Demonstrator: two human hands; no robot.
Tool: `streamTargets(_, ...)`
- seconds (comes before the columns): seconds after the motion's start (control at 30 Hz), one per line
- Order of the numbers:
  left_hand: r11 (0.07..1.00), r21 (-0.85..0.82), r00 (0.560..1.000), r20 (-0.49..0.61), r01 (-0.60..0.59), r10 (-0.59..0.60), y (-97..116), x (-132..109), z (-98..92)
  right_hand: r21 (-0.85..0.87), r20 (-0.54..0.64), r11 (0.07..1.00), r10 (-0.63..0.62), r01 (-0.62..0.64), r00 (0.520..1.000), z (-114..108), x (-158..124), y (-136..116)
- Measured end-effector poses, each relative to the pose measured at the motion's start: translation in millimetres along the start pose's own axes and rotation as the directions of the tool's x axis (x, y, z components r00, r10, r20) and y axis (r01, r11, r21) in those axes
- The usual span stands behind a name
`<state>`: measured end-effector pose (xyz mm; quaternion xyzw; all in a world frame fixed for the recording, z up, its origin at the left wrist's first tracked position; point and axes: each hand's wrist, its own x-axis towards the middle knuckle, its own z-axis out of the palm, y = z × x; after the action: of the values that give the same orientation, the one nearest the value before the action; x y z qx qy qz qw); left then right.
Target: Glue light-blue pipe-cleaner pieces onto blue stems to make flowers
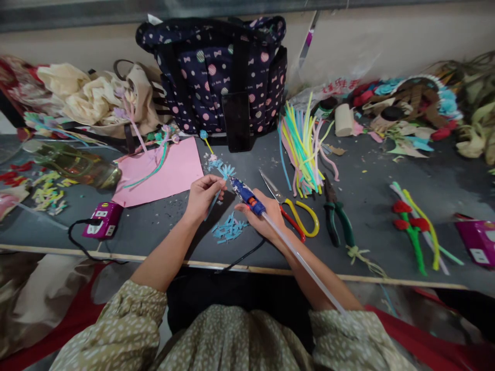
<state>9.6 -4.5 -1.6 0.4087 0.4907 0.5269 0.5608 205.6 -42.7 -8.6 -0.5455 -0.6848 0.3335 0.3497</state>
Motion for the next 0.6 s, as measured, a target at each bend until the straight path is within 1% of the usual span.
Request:
streamTargets(0.23, 1.0, 0.012, 1.0, -0.008, -0.006, 0.006, -0.1, -0.1, -0.2, -0.015, 0.001, 1.0, -0.008, 0.008, 1.0, -0.3, 0.1, -3.0)
streamTargets(0.43, 1.0, 0.009, 1.0, -0.003, -0.015, 0.015, -2.6, 0.9, -1.7, -0.054, 0.02, 0.998, -0.016, 0.017, 1.0, -2.2, 0.7, -7.2)
streamTargets(0.6, 1.0, 0.017, 1.0, -0.006, -0.009, 0.009, -0.7, 0.7, -0.9, -0.079, 0.043, 0.997, -0.019, 0.022, 0.999, -2.5, 0.8, -8.7)
